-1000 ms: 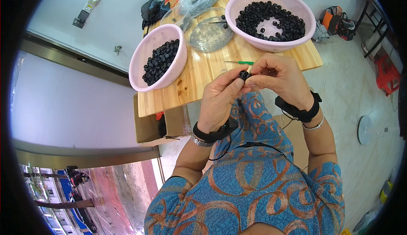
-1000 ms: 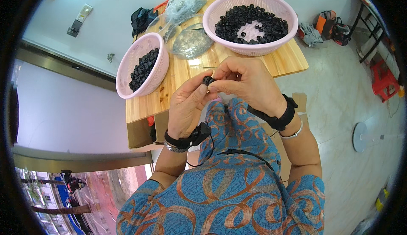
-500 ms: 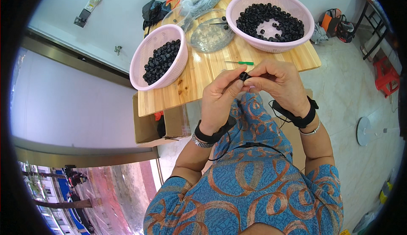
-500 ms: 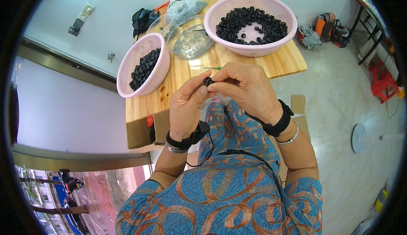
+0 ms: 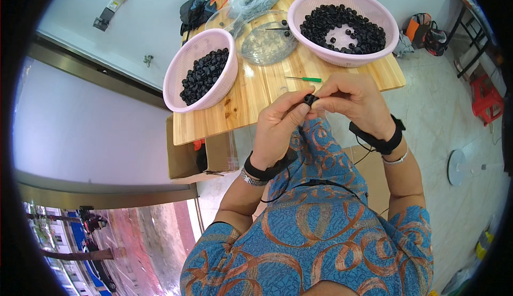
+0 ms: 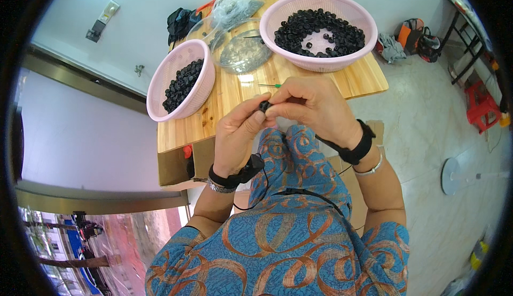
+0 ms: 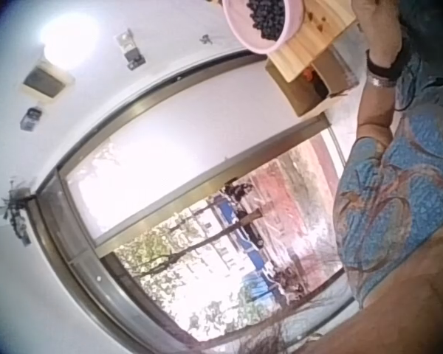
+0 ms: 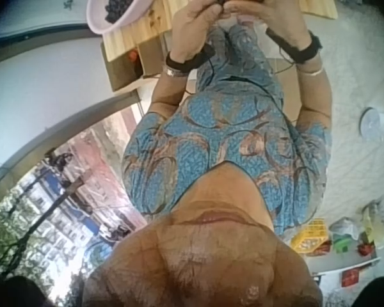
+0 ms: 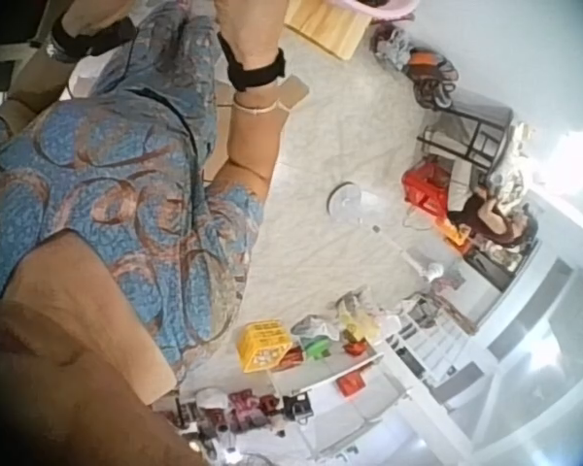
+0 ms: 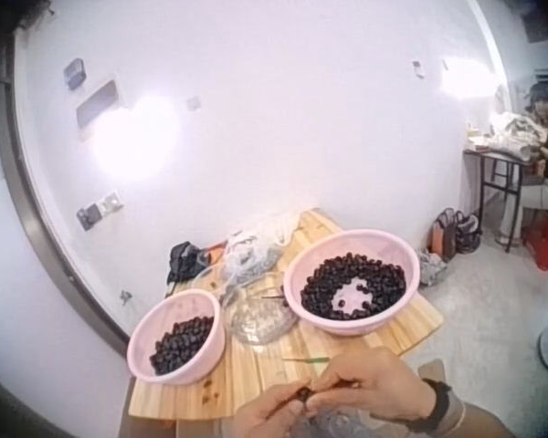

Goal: The person is manually assembling small black plastic components for shoes at a work table.

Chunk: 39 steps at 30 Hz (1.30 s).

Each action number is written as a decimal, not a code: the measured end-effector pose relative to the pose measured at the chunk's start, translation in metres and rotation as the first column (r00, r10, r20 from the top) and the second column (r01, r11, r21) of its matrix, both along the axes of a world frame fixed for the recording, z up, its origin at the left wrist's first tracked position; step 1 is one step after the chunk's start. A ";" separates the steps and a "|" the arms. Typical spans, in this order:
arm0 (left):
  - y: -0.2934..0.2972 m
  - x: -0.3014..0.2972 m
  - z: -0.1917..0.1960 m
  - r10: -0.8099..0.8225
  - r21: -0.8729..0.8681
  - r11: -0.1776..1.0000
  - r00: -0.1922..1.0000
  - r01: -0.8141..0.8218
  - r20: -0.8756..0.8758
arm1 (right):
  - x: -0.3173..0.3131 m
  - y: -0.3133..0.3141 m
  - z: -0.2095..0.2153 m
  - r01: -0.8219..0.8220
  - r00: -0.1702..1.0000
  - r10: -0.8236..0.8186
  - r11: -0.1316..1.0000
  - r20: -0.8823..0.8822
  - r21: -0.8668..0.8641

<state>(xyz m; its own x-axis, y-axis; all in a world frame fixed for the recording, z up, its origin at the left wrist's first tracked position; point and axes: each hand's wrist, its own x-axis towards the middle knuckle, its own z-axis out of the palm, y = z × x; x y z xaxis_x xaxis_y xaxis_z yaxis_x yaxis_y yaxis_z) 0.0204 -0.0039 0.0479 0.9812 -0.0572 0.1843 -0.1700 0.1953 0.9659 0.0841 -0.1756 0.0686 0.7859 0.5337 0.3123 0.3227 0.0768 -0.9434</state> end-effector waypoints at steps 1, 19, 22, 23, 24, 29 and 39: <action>-0.002 0.000 0.000 -0.008 -0.171 0.985 0.995 -0.010 -0.102 | -0.001 0.003 -0.001 -0.003 1.000 0.003 1.000 0.001 -0.002; 0.002 -0.002 -0.009 0.056 -0.211 0.975 0.998 -0.063 -0.042 | -0.013 0.019 -0.008 0.227 0.879 -0.199 0.974 0.434 -0.014; 0.002 -0.002 -0.009 0.075 -0.165 0.983 0.997 -0.078 -0.026 | -0.010 0.020 -0.009 0.230 0.859 -0.196 0.973 0.473 -0.015; 0.002 -0.002 -0.009 0.075 -0.166 0.983 0.997 -0.078 -0.026 | -0.009 0.020 -0.012 0.231 0.859 -0.196 0.973 0.474 -0.016; 0.001 -0.002 -0.008 0.066 -0.174 0.982 0.997 -0.071 -0.032 | -0.006 0.021 -0.017 0.164 0.920 -0.168 0.986 0.355 0.043; 0.004 -0.002 -0.009 0.051 -0.190 0.980 0.998 -0.058 -0.042 | 0.000 0.020 -0.016 -0.010 0.985 0.036 0.989 -0.171 0.149; 0.007 -0.003 -0.009 0.054 0.079 0.995 0.997 -0.059 0.057 | 0.005 0.015 -0.015 -0.181 0.944 0.201 0.978 -0.263 0.100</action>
<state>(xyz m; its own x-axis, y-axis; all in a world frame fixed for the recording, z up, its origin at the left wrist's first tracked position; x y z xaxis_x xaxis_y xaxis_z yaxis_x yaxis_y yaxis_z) 0.0178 0.0032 0.0388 0.9718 -0.0190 0.2352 -0.2320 0.1057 0.9670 0.0891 -0.1609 0.0539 0.7316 0.6658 0.1464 0.0287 0.1845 -0.9824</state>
